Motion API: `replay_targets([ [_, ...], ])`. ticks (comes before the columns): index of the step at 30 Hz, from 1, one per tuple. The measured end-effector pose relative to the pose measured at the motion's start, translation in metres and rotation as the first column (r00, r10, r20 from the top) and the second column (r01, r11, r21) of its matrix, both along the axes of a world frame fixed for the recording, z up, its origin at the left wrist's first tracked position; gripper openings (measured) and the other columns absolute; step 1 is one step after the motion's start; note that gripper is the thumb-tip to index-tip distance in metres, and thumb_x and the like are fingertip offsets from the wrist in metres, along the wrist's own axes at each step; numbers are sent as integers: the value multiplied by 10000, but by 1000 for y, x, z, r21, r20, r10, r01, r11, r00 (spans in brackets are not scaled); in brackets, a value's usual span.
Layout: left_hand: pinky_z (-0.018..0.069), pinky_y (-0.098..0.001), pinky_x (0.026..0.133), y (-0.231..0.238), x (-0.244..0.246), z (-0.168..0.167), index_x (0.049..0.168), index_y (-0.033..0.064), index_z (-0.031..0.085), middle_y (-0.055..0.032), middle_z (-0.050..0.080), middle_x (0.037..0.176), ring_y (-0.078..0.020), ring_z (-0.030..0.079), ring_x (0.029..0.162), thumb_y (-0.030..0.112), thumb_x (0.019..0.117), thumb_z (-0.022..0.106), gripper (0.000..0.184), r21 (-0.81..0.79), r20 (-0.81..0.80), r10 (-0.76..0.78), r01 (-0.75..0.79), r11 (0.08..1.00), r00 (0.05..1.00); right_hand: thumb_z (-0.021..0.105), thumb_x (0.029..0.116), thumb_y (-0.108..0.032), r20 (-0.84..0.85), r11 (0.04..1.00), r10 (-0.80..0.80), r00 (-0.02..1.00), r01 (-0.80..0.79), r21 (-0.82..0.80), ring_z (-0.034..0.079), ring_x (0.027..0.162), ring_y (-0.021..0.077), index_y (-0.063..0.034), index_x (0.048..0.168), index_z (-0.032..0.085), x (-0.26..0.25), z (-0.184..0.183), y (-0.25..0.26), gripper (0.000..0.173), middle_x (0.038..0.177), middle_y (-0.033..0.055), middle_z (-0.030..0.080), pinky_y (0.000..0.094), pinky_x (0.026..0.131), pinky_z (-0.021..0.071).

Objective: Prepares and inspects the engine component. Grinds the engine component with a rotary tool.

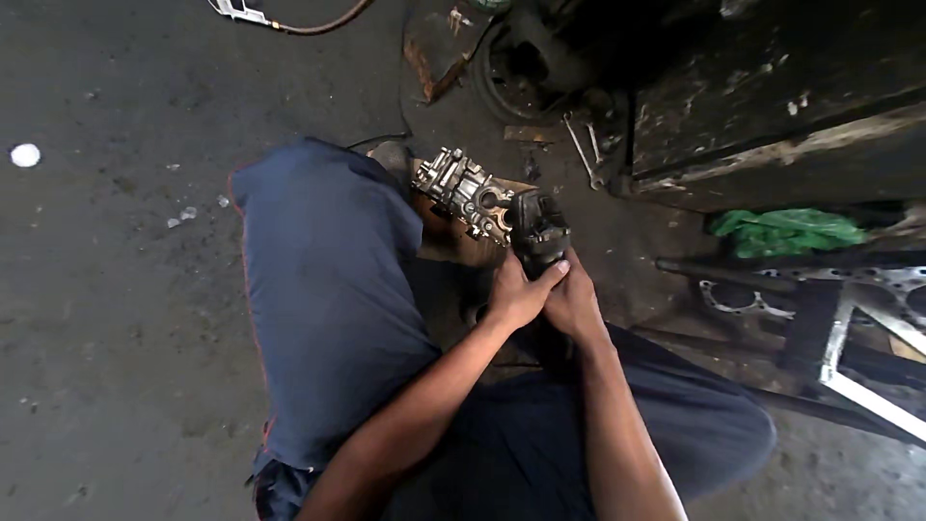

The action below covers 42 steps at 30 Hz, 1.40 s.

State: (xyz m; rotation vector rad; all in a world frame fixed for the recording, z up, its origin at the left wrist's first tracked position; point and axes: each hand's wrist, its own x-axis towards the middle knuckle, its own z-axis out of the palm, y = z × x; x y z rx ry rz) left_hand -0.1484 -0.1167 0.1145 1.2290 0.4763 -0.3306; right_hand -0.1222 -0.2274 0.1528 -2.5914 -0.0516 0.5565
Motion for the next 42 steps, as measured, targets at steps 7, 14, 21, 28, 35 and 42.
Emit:
replay_targets([
  [7, 534, -405, 1059, 4, -1, 5, 1475, 59, 465, -130, 685, 1262, -179, 658, 1193, 426, 930, 753, 717, 48, -40, 4, -2, 999, 999, 683, 889, -354, -81, 999, -34, 996, 33, -12, 690, 1075, 181, -62, 1461, 461, 1, 5, 7, 680, 1144, 105, 707, 438, 950, 561],
  [14, 574, -397, 1010, 5, -2, 8, 1425, 58, 523, -103, 715, 1190, -160, 694, 1116, 393, 918, 774, 657, 116, -26, 2, 1, 993, 1000, 726, 849, -349, -120, 991, -65, 991, 78, 112, 682, 1084, 126, -83, 1425, 500, -1, -3, 2, 673, 1154, 66, 709, 394, 966, 565],
  [21, 579, -401, 985, 4, 3, 6, 1372, 77, 569, -85, 727, 1149, -154, 700, 1086, 396, 911, 782, 599, 224, -30, -16, 23, 974, 999, 724, 847, -317, -101, 956, -96, 990, 120, 266, 673, 1084, 84, -108, 1393, 523, -1, -22, -2, 618, 1150, 38, 707, 360, 963, 567],
  [28, 577, -408, 983, 0, 2, 4, 1393, 69, 551, -96, 724, 1154, -165, 701, 1085, 408, 915, 776, 628, 231, -63, -43, 57, 971, 997, 736, 854, -321, -136, 955, -110, 985, 143, 260, 676, 1087, 93, -103, 1391, 534, -2, -23, -6, 614, 1156, 46, 710, 361, 975, 562],
  [35, 578, -388, 994, 0, 1, 7, 1396, 75, 547, -92, 722, 1172, -149, 699, 1098, 388, 919, 777, 615, 176, -32, -26, 31, 984, 999, 707, 885, -332, -145, 975, -107, 984, 132, 178, 676, 1097, 144, -109, 1394, 522, 0, -12, -5, 586, 1156, 72, 703, 416, 968, 557],
  [42, 571, -422, 993, 3, 5, -2, 1406, 78, 538, -110, 716, 1174, -179, 694, 1106, 413, 919, 773, 636, 230, -78, -37, 54, 972, 996, 715, 883, -324, -150, 963, -104, 983, 137, 230, 670, 1111, 120, -108, 1415, 510, 2, -30, -2, 610, 1177, 61, 701, 392, 986, 556],
])
